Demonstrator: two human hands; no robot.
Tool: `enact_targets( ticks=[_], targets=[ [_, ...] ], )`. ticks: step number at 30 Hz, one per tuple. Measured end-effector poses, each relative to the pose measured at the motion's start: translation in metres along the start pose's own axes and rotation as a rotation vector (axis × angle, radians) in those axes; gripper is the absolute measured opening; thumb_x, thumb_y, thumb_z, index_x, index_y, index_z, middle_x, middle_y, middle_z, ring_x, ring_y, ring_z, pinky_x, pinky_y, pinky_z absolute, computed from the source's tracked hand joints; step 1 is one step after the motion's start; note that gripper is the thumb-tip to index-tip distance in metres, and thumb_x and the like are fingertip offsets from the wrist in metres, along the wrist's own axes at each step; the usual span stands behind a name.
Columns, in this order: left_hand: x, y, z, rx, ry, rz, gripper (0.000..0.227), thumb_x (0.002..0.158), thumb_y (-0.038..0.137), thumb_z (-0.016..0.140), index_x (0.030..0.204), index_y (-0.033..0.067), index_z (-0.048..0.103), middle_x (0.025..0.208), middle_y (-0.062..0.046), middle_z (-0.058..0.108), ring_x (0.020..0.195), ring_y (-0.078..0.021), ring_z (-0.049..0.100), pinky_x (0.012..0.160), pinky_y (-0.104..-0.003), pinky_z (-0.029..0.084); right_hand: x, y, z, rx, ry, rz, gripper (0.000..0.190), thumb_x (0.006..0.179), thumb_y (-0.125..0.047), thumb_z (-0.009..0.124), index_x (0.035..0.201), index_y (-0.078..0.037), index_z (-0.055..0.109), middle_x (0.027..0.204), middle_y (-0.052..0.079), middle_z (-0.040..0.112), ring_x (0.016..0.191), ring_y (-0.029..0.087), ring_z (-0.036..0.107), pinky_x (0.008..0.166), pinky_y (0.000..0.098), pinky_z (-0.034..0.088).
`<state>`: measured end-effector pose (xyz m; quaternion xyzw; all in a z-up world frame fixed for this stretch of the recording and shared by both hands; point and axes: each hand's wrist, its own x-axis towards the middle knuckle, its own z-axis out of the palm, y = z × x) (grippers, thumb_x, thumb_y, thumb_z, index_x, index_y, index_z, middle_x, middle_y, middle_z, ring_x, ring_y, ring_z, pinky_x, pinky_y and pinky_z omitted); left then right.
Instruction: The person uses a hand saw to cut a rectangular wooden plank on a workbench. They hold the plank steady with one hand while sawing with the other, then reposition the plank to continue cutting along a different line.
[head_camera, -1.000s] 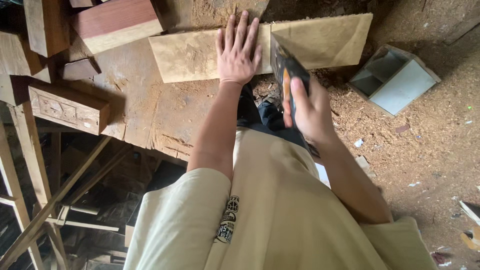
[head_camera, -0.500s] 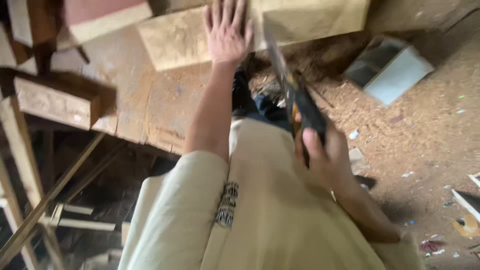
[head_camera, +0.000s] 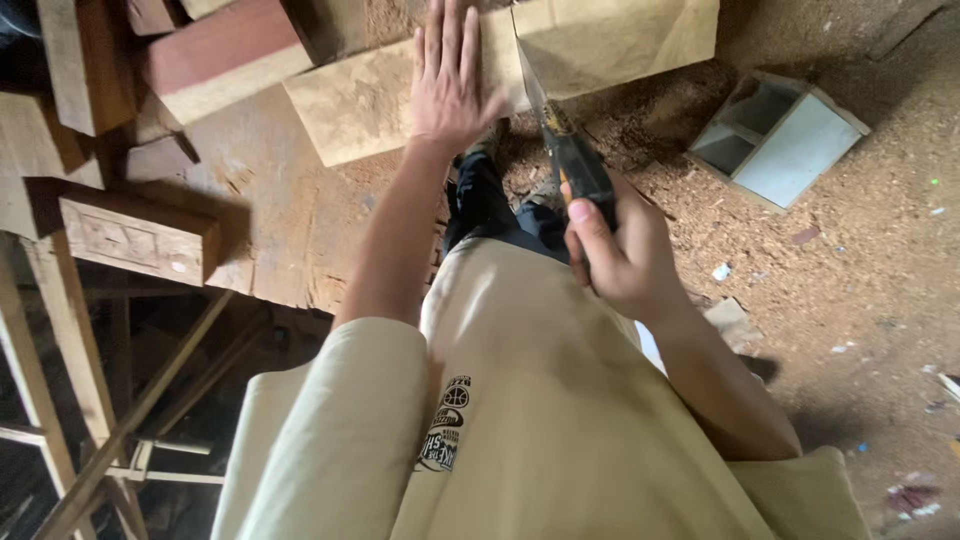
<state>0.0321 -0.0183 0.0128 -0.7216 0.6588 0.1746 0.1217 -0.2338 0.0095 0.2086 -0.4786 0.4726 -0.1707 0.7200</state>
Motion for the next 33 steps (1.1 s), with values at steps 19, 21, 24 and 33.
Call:
enact_targets(
  ticks=[19,21,24,33],
  targets=[
    [-0.003,-0.041,0.022,0.095,-0.039,0.171,0.133,0.078,0.091,0.058,0.166,0.0104,0.000,0.173,-0.016,0.008,0.161,-0.0309,0.008,0.129,-0.052,0.007,-0.056,-0.015,0.005,-0.488,0.189,0.071,0.037,0.103,-0.025,0.054,0.125,0.004,0.058,0.063,0.005,0.063,0.053,0.014,0.065,0.050,0.0300,0.049],
    [-0.003,-0.039,0.027,0.086,0.004,0.191,0.132,0.079,0.090,0.060,0.167,0.0103,0.001,0.173,-0.016,0.011,0.161,-0.0315,0.010,0.129,-0.052,0.007,0.001,-0.018,0.017,-0.447,0.242,-0.162,0.037,0.106,-0.024,0.055,0.130,0.004,0.058,0.077,0.007,0.066,0.060,0.017,0.066,0.055,0.0333,0.051],
    [-0.008,-0.040,0.034,0.068,0.107,0.209,0.131,0.083,0.090,0.063,0.168,0.0106,0.002,0.173,-0.017,0.014,0.160,-0.0333,0.013,0.130,-0.054,0.008,0.032,-0.034,0.025,-0.493,0.227,-0.262,0.026,0.113,-0.023,0.057,0.123,0.001,0.061,0.082,0.010,0.065,0.068,0.020,0.064,0.064,0.0365,0.051],
    [-0.008,-0.036,0.031,0.082,0.012,0.170,0.136,0.077,0.091,0.064,0.167,0.0127,0.000,0.173,-0.018,0.012,0.160,-0.0338,0.014,0.130,-0.052,0.008,-0.092,-0.010,-0.014,-0.577,0.145,-0.081,0.048,0.099,-0.030,0.054,0.126,0.010,0.056,0.063,0.006,0.062,0.046,0.017,0.060,0.043,0.0320,0.047]
  ],
)
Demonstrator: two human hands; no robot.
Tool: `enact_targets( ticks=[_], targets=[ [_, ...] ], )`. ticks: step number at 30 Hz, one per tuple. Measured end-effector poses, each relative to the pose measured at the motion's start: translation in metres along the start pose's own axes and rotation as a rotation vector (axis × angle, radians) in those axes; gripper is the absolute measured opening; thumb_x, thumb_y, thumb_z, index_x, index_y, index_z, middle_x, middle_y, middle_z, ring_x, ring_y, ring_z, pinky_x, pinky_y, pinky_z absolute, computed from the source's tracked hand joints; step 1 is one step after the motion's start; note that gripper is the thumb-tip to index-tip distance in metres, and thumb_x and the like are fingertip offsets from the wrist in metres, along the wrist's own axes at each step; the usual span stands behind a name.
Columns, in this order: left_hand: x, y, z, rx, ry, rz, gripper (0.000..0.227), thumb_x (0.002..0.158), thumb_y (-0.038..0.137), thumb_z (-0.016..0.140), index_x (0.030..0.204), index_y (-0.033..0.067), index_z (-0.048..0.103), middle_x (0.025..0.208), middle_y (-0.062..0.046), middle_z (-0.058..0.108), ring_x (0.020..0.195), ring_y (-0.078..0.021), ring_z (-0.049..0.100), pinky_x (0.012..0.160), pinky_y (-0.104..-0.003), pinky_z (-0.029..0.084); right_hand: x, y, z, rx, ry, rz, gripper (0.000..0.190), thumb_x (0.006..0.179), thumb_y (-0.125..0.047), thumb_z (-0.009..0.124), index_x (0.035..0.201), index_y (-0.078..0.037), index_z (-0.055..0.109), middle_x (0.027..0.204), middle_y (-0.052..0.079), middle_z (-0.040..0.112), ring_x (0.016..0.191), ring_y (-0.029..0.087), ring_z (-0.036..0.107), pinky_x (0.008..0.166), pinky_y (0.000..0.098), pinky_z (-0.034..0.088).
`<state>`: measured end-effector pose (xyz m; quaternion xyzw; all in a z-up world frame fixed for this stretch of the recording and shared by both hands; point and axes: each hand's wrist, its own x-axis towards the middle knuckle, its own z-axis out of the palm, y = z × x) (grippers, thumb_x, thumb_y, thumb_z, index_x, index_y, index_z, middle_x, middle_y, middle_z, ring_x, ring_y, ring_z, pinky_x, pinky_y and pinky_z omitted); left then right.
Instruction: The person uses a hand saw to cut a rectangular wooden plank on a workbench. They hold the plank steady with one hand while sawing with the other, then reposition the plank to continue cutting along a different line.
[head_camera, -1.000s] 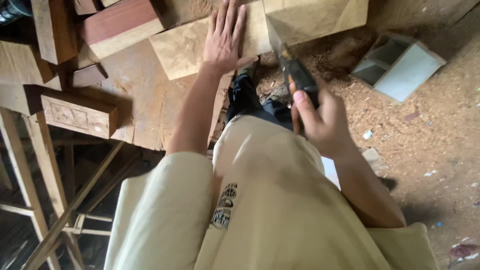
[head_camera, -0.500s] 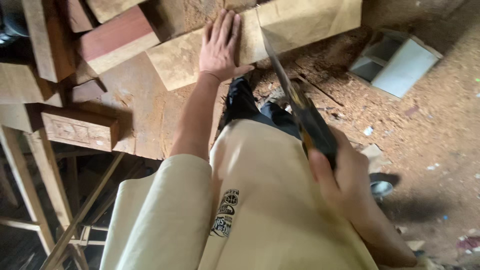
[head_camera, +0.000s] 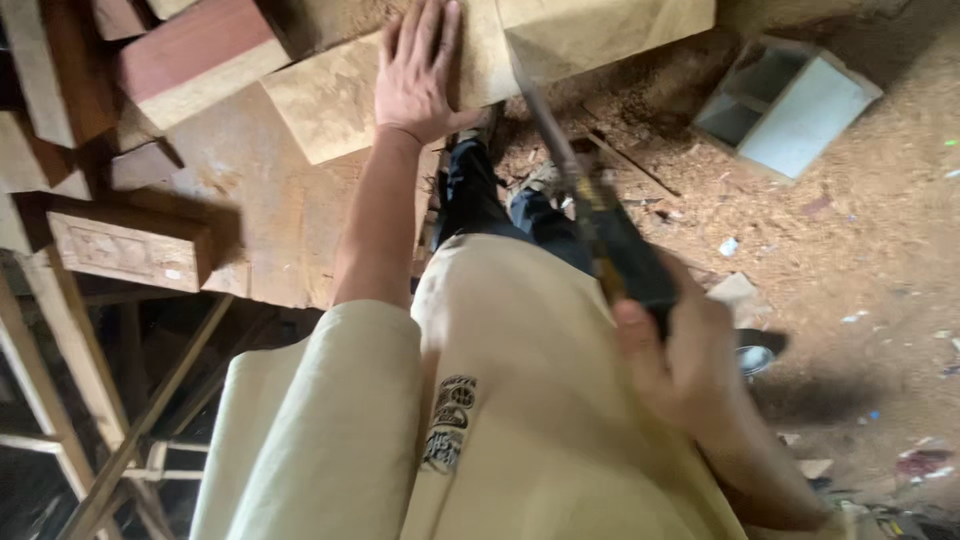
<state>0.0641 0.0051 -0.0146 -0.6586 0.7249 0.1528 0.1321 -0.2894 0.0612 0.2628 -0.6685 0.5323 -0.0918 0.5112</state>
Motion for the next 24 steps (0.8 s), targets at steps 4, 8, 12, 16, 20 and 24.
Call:
enact_targets(
  ticks=[4,8,12,16,20,24],
  targets=[
    [0.009,-0.004,-0.011,0.016,-0.038,-0.021,0.139,0.071,0.095,0.060,0.164,0.0121,0.000,0.172,-0.017,0.011,0.159,-0.0326,0.013,0.129,-0.051,0.007,0.065,-0.010,0.023,0.045,0.067,0.010,0.039,0.105,-0.026,0.055,0.126,0.006,0.059,0.069,0.008,0.065,0.058,0.019,0.068,0.054,0.0348,0.053],
    [0.000,0.004,-0.008,0.003,-0.016,-0.020,0.131,0.079,0.090,0.061,0.168,0.0125,0.003,0.173,-0.017,0.013,0.159,-0.0325,0.012,0.129,-0.051,0.006,0.128,-0.036,0.035,0.088,0.058,-0.075,0.029,0.111,-0.023,0.056,0.125,0.002,0.060,0.076,0.013,0.065,0.062,0.024,0.065,0.059,0.0380,0.049],
    [0.003,0.000,-0.009,-0.006,0.009,-0.017,0.131,0.079,0.087,0.064,0.170,0.0127,0.005,0.174,-0.017,0.014,0.161,-0.0324,0.012,0.131,-0.051,0.005,0.086,-0.021,0.032,0.125,0.068,-0.131,0.042,0.109,-0.023,0.053,0.139,0.007,0.051,0.085,0.011,0.067,0.068,0.018,0.067,0.061,0.0350,0.053],
    [-0.005,-0.002,-0.008,0.022,0.038,-0.005,0.131,0.083,0.085,0.065,0.172,0.0108,0.005,0.175,-0.017,0.015,0.162,-0.0325,0.013,0.131,-0.052,0.005,-0.005,0.025,0.001,0.040,-0.072,0.147,0.050,0.103,-0.030,0.051,0.141,0.001,0.057,0.064,-0.002,0.062,0.052,0.010,0.062,0.049,0.0306,0.049],
    [0.005,0.000,-0.008,0.012,0.019,-0.012,0.142,0.066,0.093,0.064,0.166,0.0114,0.004,0.171,-0.017,0.013,0.159,-0.0323,0.014,0.130,-0.049,0.006,0.012,0.008,0.002,0.098,-0.031,0.093,0.044,0.099,-0.031,0.052,0.125,0.005,0.059,0.060,0.001,0.062,0.052,0.014,0.066,0.049,0.0326,0.052],
    [0.002,0.002,-0.001,0.011,0.027,-0.009,0.138,0.072,0.091,0.065,0.166,0.0121,0.002,0.171,-0.017,0.013,0.159,-0.0330,0.014,0.128,-0.050,0.006,0.116,-0.031,0.037,0.058,0.122,-0.122,0.029,0.109,-0.023,0.057,0.122,0.003,0.062,0.084,0.016,0.066,0.072,0.032,0.068,0.066,0.0406,0.052]
  ],
)
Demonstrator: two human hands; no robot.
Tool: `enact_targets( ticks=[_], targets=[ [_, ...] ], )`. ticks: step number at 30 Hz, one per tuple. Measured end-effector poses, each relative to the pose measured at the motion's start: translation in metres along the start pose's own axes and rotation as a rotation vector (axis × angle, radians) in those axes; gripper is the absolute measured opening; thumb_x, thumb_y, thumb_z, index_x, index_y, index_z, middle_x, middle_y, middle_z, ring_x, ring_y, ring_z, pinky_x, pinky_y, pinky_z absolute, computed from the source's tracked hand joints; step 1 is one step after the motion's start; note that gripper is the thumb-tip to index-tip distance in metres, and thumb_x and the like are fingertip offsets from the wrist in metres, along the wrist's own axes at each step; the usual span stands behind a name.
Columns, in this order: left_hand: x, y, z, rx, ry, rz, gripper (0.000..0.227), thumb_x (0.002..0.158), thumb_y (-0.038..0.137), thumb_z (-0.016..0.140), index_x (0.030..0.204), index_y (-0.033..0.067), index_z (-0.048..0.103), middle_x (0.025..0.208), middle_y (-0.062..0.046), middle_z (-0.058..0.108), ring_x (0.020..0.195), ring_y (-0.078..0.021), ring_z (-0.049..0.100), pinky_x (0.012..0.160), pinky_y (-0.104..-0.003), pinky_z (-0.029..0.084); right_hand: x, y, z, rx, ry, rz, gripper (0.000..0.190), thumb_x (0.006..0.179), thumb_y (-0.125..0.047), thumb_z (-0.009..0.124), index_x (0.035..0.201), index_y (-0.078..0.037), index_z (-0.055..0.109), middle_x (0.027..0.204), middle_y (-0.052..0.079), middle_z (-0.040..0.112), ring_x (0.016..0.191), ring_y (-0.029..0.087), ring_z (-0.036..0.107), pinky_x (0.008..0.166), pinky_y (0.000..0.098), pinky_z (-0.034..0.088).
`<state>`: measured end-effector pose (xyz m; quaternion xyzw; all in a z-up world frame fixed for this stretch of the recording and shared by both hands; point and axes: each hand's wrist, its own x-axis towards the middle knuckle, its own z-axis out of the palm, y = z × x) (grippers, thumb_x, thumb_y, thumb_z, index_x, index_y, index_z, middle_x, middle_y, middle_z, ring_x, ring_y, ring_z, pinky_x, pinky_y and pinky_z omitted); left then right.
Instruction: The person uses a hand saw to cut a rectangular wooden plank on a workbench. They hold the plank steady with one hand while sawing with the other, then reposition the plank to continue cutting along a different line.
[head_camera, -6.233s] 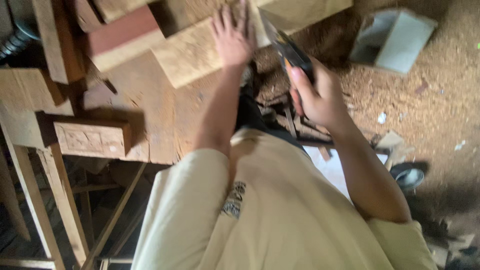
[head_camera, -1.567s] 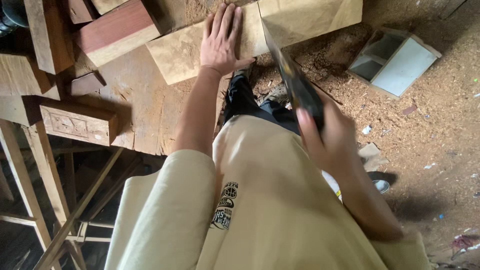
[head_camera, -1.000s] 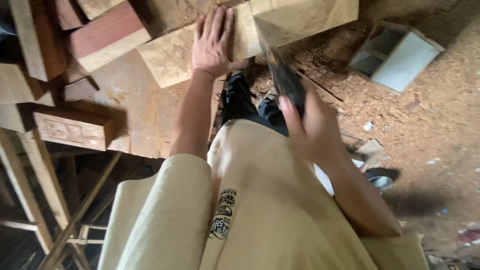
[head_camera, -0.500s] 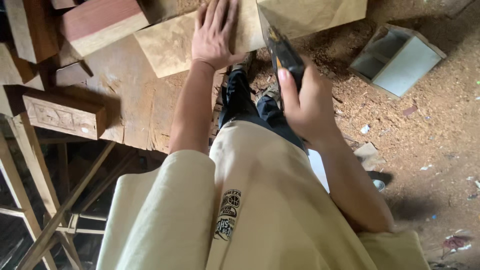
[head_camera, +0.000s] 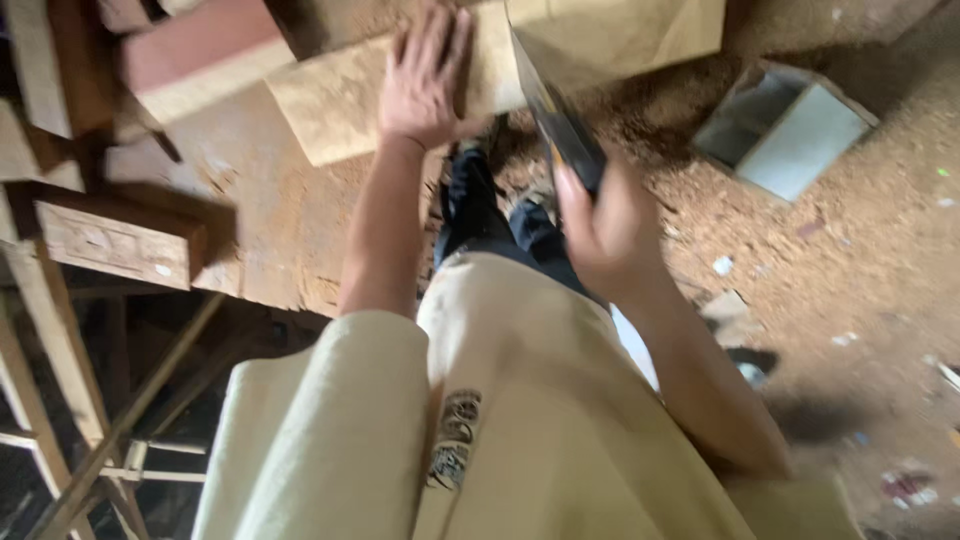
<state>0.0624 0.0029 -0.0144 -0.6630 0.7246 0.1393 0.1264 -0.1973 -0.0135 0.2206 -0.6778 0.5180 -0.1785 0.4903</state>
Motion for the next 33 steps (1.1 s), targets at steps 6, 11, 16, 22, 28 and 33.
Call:
enact_targets(
  ticks=[6,11,16,22,28,33],
  targets=[
    [0.004,-0.007,-0.001,0.030,-0.009,-0.010,0.136,0.076,0.087,0.066,0.168,0.0121,0.002,0.172,-0.018,0.016,0.159,-0.0331,0.014,0.130,-0.049,0.006,-0.028,0.019,-0.008,0.058,0.017,-0.206,0.036,0.114,-0.024,0.051,0.135,0.005,0.054,0.097,0.016,0.066,0.086,0.028,0.069,0.075,0.0376,0.054],
    [-0.008,0.004,-0.006,0.045,0.033,0.003,0.131,0.081,0.087,0.065,0.170,0.0137,0.004,0.174,-0.016,0.017,0.161,-0.0320,0.016,0.131,-0.051,0.006,-0.094,0.016,-0.047,-0.003,-0.152,0.316,0.041,0.099,-0.024,0.052,0.130,0.003,0.056,0.061,-0.001,0.062,0.047,0.008,0.061,0.046,0.0278,0.049],
    [0.006,-0.005,-0.016,0.007,-0.099,-0.019,0.136,0.069,0.094,0.059,0.163,0.0131,0.002,0.170,-0.016,0.011,0.157,-0.0307,0.012,0.126,-0.050,0.006,-0.025,0.020,-0.013,0.074,-0.043,0.142,0.034,0.107,-0.023,0.056,0.126,0.004,0.061,0.066,-0.001,0.060,0.055,0.009,0.062,0.051,0.0276,0.049],
    [-0.001,-0.004,-0.007,0.003,-0.073,-0.023,0.133,0.078,0.090,0.061,0.168,0.0127,0.000,0.174,-0.016,0.009,0.161,-0.0315,0.010,0.130,-0.050,0.006,-0.002,0.031,0.003,0.151,-0.084,0.072,0.031,0.110,-0.023,0.054,0.125,0.004,0.059,0.069,0.001,0.060,0.055,0.011,0.060,0.053,0.0283,0.048],
    [0.003,-0.004,-0.005,0.015,-0.048,-0.024,0.133,0.077,0.086,0.064,0.169,0.0123,0.003,0.174,-0.015,0.011,0.161,-0.0317,0.011,0.130,-0.051,0.006,-0.087,-0.029,-0.071,0.033,-0.153,0.086,0.046,0.101,-0.027,0.054,0.131,0.008,0.055,0.067,-0.002,0.064,0.055,0.007,0.064,0.053,0.0242,0.051],
    [0.003,-0.002,-0.002,0.009,-0.010,-0.015,0.128,0.079,0.087,0.062,0.170,0.0145,0.007,0.174,-0.016,0.012,0.160,-0.0328,0.009,0.129,-0.052,0.004,-0.093,0.020,-0.059,0.074,-0.133,0.218,0.034,0.104,-0.024,0.053,0.120,0.005,0.059,0.062,-0.001,0.062,0.053,0.008,0.061,0.052,0.0260,0.049]
  ],
)
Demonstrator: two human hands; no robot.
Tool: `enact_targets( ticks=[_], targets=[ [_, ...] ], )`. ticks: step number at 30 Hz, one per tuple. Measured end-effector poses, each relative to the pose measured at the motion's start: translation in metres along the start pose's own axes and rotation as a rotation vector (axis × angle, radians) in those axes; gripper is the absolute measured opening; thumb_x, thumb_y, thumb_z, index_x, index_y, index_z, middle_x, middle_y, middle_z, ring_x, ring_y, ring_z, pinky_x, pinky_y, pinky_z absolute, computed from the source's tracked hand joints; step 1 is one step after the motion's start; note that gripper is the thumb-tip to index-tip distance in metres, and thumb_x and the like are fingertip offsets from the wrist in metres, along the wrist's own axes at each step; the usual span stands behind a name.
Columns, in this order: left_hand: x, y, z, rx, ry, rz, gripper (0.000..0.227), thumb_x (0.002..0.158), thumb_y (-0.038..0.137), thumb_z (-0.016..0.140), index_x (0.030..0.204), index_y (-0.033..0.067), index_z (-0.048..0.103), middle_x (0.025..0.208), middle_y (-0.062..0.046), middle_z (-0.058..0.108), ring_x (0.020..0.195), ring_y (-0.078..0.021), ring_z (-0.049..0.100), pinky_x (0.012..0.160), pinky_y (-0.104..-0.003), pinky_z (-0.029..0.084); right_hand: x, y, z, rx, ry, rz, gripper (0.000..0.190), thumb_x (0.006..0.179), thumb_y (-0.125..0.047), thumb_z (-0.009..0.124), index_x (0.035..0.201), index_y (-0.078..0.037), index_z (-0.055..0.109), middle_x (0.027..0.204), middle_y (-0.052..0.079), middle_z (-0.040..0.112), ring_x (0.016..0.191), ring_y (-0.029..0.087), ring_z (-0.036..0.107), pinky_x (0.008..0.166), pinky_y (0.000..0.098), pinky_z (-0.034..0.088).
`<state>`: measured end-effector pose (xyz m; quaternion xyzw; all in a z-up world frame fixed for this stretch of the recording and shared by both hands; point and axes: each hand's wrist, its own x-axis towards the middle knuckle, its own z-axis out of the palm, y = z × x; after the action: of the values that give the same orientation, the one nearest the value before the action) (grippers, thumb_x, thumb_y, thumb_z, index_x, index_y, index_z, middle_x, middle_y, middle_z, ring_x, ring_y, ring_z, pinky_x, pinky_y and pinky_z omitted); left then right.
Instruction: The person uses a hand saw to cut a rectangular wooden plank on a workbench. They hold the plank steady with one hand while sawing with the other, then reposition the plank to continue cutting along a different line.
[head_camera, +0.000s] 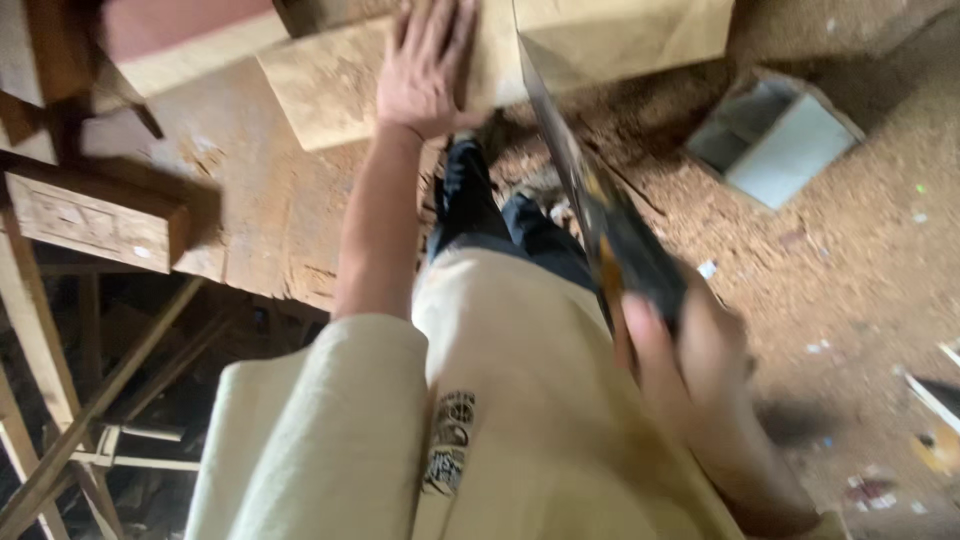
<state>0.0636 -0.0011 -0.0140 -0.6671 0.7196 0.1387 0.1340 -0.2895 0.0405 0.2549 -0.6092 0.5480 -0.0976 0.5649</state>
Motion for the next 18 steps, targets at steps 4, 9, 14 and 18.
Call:
enact_targets(
  ticks=[4,9,14,18],
  targets=[
    [-0.004,0.001,0.002,-0.020,-0.012,0.003,0.129,0.078,0.087,0.060,0.171,0.0132,0.010,0.175,-0.017,0.013,0.161,-0.0323,0.009,0.131,-0.052,0.004,0.103,0.017,0.061,0.058,0.124,-0.303,0.031,0.112,-0.019,0.055,0.131,0.005,0.059,0.079,0.007,0.065,0.065,0.015,0.064,0.060,0.0312,0.051],
    [-0.003,-0.001,0.002,-0.013,-0.010,-0.007,0.126,0.078,0.085,0.060,0.170,0.0135,0.013,0.174,-0.016,0.013,0.160,-0.0326,0.009,0.130,-0.052,0.003,0.118,-0.019,0.067,-0.036,0.107,-0.385,0.024,0.113,-0.016,0.056,0.127,0.003,0.059,0.083,0.011,0.067,0.067,0.021,0.067,0.061,0.0354,0.052],
    [-0.008,-0.002,0.001,0.043,-0.097,-0.019,0.123,0.082,0.085,0.059,0.170,0.0144,0.011,0.175,-0.016,0.013,0.162,-0.0330,0.008,0.130,-0.056,0.002,0.000,-0.010,-0.002,-0.043,-0.065,-0.068,0.032,0.104,-0.023,0.050,0.125,0.001,0.059,0.065,-0.001,0.064,0.052,0.008,0.065,0.050,0.0270,0.050],
    [0.004,0.007,-0.003,-0.009,-0.055,-0.017,0.129,0.076,0.087,0.057,0.171,0.0154,0.006,0.175,-0.013,0.010,0.160,-0.0319,0.007,0.129,-0.052,0.002,-0.007,-0.009,-0.002,0.025,0.020,-0.102,0.032,0.107,-0.023,0.050,0.126,0.002,0.057,0.068,-0.001,0.061,0.056,0.007,0.060,0.052,0.0248,0.047]
  ],
)
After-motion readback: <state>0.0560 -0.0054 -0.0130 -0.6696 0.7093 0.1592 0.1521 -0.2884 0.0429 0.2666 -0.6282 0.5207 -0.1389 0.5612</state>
